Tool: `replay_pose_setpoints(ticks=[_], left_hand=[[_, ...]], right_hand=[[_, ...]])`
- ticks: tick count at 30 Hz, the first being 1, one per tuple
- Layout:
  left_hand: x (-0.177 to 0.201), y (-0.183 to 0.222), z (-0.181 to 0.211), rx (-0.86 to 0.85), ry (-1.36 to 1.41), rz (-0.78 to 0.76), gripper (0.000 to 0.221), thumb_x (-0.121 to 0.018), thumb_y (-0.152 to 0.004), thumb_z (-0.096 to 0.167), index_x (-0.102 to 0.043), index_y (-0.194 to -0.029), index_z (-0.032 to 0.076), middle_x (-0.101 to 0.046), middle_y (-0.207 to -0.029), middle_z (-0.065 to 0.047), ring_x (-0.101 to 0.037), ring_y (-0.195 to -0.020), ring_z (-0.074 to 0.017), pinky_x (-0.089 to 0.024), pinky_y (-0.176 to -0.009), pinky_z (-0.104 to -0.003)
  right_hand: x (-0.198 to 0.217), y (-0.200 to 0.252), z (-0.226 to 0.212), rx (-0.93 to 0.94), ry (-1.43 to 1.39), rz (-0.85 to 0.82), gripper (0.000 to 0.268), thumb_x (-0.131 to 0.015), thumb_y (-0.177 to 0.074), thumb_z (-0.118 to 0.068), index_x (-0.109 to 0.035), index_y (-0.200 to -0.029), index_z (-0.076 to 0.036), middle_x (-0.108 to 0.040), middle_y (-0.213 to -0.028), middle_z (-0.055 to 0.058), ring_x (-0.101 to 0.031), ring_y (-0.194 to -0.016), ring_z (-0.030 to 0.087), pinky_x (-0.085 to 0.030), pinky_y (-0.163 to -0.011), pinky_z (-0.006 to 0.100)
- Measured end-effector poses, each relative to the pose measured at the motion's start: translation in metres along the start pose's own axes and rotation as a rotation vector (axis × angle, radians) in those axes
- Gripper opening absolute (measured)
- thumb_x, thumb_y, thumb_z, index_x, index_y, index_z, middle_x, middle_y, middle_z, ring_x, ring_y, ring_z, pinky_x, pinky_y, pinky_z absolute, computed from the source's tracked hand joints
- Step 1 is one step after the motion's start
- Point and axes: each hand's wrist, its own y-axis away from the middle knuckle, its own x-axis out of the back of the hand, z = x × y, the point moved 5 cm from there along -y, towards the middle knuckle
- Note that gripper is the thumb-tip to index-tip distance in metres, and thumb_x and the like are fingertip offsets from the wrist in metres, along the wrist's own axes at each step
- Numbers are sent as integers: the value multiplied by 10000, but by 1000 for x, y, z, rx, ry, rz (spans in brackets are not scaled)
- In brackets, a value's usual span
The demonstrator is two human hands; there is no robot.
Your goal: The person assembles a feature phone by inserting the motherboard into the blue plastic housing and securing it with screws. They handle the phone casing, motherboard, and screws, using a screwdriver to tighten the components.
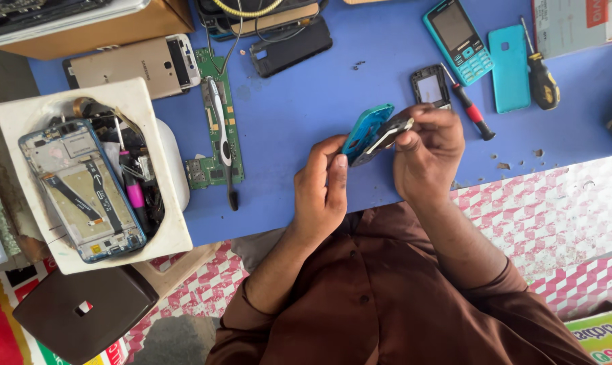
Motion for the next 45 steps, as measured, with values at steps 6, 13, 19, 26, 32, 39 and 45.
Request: replay_pose_setpoints(ticks=[6,13,19,26,32,39,45], left_hand=[[1,0,2,-63,2,2,214,-454,-1155,138,-562,-1287,8,-707,-1054,-97,-683,-885,-164,-559,-796,-297],[-3,-3,7,-105,-40,-46,240,-443,-1169,163,-566,-1311,15,-707,-1193,-143,-747,-1035,-250,-603,-910,-348],[-4,-3,8,-16,-14,-142,268,-503,-1123,161,-556,-1330,0,-735,-1075,-119,-738,-891,-185,-586,-810,-299],[-6,-1,4,1,61,-172,250,-516,-1129,124,-540,-1336,-14,-750,-1045,-105,-685,-858,-114,-556,-780,-258],[-7,-1,3,19,109,-218,271,-543,-1119,134,-527,-1343,-18,-765,-1060,-114,-711,-899,-106,-558,-808,-238],[-10,1,-5,198,477,-343,381,-553,-1121,116,-432,-1448,-38,-730,-1218,-153,-676,-1095,-134,-545,-969,-263],[-18,6,-17,353,761,-371,422,-557,-1102,82,-392,-1472,-37,-692,-1280,-172,-671,-1156,-157,-559,-1027,-317]], right_hand=[[-5,3,-3,91,221,-56,314,-772,-1008,-85,-545,-1218,-34,-634,-1137,129,-645,-866,116,-562,-790,220],[-3,3,-4,105,267,-24,296,-783,-1013,-101,-585,-1220,-29,-614,-1164,123,-633,-902,103,-551,-795,211],[-8,-3,-7,98,284,-19,258,-800,-1018,-107,-627,-1189,-20,-557,-1210,76,-565,-1055,102,-492,-938,218],[-8,-2,-9,82,314,-12,255,-774,-1036,-76,-617,-1232,-33,-569,-1216,81,-570,-1075,116,-483,-951,226],[-9,-3,-9,67,292,-2,217,-760,-1061,-63,-603,-1206,-22,-560,-1231,79,-544,-1052,105,-480,-981,229],[-15,-5,-13,2,303,-45,233,-706,-1070,-3,-577,-1263,-25,-544,-1261,84,-578,-1080,97,-511,-952,223],[-17,-6,-13,-20,338,-62,185,-667,-1080,39,-558,-1224,-5,-548,-1260,94,-607,-1027,84,-540,-920,213]])
